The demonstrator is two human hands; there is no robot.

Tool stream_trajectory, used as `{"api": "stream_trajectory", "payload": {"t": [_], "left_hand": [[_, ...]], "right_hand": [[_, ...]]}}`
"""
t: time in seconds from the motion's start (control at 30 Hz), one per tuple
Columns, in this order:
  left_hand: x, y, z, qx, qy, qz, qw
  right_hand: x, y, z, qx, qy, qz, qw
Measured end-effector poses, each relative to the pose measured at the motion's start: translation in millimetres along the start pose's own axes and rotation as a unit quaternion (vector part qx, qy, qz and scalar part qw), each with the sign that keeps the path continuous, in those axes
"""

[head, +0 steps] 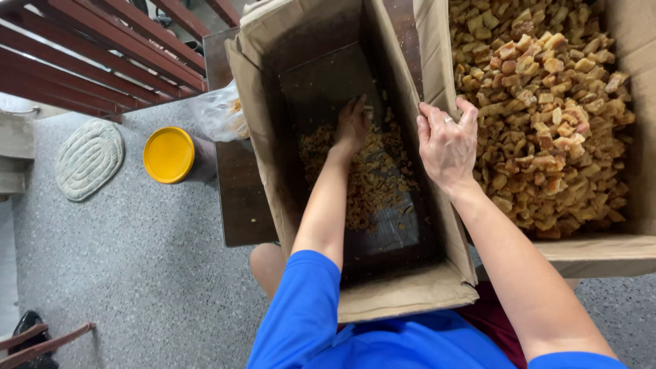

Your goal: The person sorts through small fried food pieces in a cardboard box by hand, picking up individual pieces and moving others aside.

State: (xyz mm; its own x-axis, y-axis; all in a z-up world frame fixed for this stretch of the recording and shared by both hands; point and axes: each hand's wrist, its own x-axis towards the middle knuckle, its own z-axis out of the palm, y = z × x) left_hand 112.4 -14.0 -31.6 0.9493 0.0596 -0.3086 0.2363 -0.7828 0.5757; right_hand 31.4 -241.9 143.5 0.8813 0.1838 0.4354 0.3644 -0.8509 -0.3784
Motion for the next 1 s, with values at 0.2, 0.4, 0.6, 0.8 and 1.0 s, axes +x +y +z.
{"api": "stream_trajectory", "payload": {"t": [0.2,0.4,0.6,0.8,1.0], "left_hand": [[65,-12,43,0.084,0.059,0.031,0.994],[51,-14,75,0.092,0.081,0.173,0.977],[-64,27,23,0.040,-0.061,0.169,0.983],[-37,10,-8,-0.083,0.071,0.075,0.991],[-36,11,78,0.151,0.171,0.275,0.934]], "right_hand": [[6,-9,-6,-0.012,-0.009,0.008,1.000],[7,-8,-3,-0.009,-0.020,0.024,0.999],[3,-6,-2,-0.011,0.002,0.001,1.000],[1,-5,0,-0.002,-0.003,0.007,1.000],[3,-4,0,0.004,-0.017,0.018,1.000]]}}
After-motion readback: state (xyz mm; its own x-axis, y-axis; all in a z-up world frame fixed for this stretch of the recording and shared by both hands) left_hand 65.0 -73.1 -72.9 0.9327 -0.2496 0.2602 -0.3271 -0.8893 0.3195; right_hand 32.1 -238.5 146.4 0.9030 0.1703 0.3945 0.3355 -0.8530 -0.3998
